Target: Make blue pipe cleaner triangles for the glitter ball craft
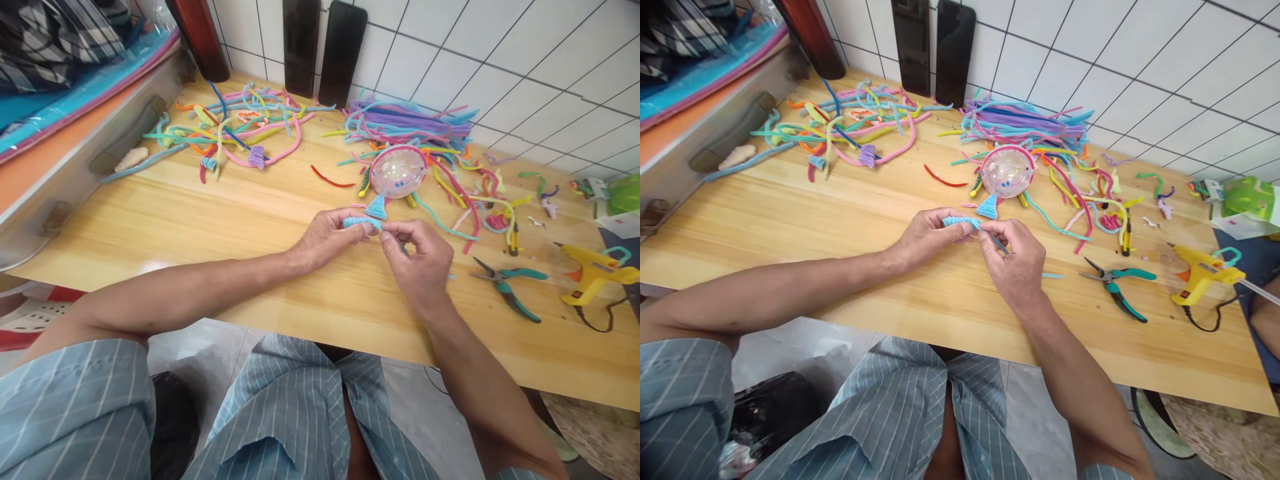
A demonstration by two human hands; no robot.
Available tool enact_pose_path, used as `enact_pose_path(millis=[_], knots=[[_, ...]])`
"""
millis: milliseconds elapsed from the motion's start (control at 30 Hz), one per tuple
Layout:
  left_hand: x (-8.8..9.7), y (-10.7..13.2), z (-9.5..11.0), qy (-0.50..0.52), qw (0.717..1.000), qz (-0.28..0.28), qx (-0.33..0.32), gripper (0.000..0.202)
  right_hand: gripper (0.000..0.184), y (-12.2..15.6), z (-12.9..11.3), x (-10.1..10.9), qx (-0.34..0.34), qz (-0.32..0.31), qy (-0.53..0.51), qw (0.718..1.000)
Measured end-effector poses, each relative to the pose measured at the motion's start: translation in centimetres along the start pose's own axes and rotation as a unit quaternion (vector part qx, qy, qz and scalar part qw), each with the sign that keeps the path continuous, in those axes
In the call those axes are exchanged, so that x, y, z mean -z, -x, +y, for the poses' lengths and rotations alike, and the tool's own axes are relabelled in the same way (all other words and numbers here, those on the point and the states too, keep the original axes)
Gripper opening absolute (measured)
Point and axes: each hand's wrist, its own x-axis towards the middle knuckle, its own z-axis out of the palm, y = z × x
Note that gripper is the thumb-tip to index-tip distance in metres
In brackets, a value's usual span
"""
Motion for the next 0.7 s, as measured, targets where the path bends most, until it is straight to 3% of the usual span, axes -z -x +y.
enact_pose_path(millis=[167, 700], knots=[[-0.03, -0.11, -0.07, 0.051, 0.998, -0.002, 0.034, 0.040, 0.013, 0.06, -0.06, -0.36, 0.044, 0.021, 0.059, 0.997], [0.26, -0.38, -0.47, 0.035, 0.999, -0.011, 0.005, 0.051, 0.018, 0.54, 0.56, -0.96, 0.075, 0.029, 0.094, 0.992]])
